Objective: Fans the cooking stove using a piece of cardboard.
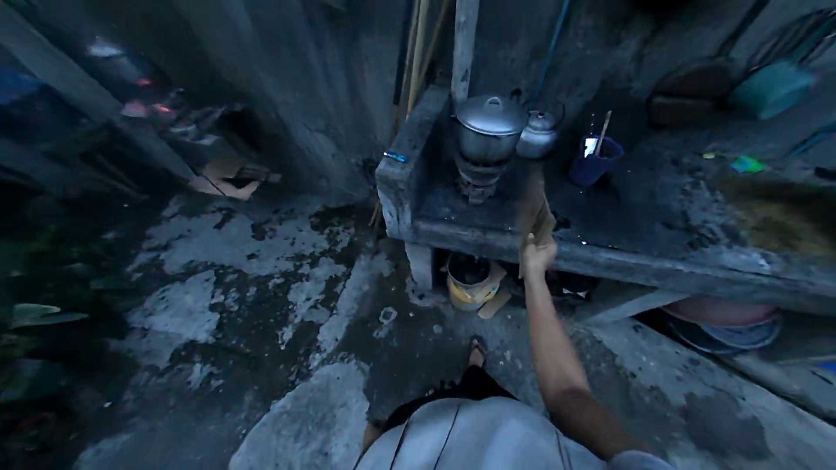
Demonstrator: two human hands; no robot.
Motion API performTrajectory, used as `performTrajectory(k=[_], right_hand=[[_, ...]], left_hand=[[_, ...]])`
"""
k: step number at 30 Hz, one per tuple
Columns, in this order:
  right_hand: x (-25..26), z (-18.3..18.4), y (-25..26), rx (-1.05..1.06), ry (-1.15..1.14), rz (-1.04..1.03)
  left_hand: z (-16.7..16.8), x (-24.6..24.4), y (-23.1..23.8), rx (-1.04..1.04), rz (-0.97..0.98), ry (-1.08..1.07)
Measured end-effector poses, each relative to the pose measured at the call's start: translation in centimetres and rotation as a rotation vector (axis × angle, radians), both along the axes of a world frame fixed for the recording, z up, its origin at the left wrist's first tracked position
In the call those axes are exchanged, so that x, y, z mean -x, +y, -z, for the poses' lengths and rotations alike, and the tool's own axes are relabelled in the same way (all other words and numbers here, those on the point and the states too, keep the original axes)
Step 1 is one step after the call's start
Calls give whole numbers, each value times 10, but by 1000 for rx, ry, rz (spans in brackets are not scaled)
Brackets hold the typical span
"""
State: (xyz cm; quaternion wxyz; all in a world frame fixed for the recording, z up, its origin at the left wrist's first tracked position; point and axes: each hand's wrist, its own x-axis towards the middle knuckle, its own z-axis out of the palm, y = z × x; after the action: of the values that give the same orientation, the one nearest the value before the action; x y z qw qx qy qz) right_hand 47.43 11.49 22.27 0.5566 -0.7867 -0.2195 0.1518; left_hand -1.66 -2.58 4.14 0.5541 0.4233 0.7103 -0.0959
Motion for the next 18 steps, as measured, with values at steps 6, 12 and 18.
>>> performTrajectory(k=[6,12,18], right_hand=[[20,-25,-30,26,42,-660],[23,-4,-17,73,16,-417],[10,0,-5,-23,65,-91]], left_hand=[[279,53,10,-263,35,-7],[214,39,18,-65,14,-16],[298,48,24,-217,57,72]])
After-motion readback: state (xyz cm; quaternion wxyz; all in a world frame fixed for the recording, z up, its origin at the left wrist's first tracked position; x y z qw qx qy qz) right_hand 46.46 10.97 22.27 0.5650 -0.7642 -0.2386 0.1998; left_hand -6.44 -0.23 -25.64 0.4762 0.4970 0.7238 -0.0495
